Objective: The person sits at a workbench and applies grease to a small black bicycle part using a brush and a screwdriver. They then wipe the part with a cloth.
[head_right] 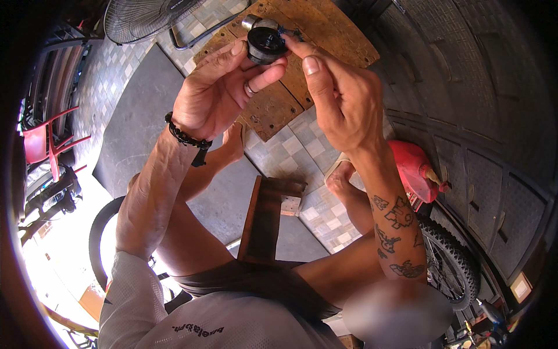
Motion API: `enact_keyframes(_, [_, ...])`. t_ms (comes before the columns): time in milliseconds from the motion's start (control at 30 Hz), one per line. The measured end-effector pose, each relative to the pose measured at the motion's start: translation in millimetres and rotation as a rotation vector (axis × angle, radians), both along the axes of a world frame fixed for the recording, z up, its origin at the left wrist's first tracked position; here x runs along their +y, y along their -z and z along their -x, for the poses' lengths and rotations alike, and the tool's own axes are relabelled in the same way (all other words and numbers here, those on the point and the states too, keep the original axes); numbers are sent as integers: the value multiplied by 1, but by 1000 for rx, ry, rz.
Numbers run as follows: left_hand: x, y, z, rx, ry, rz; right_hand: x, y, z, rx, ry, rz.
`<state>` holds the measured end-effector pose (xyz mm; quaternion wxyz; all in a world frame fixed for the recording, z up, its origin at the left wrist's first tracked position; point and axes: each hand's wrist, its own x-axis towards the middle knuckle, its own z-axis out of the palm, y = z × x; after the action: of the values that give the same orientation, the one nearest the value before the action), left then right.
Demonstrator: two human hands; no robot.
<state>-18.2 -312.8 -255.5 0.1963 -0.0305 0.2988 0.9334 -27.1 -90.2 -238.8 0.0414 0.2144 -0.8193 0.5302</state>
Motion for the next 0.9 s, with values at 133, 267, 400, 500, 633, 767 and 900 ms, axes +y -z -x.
enact_keyframes(133, [1, 1, -1, -22, -15, -1, 2, 3, 3, 95, -17, -19])
enact_keyframes(267, [3, 1, -1, -51, -22, -27, 2, 6, 3, 154, -18, -31])
enact_keyframes(400, [3, 0, -1, -45, -25, -24, 5, 5, 2, 159, -24, -81])
enact_keyframes(500, [4, 0, -2, -45, -29, -18, 6, 4, 3, 222, -16, -137])
enact_keyframes(633, [3, 0, -1, -53, -24, -10, 7, -1, 1, 238, -6, -218])
enact_keyframes(767, [3, 0, -2, -51, -14, -19, 8, -5, -2, 228, 18, -346])
enact_keyframes(900, [3, 1, -1, -48, -10, -20, 7, -3, 4, 405, 6, -341])
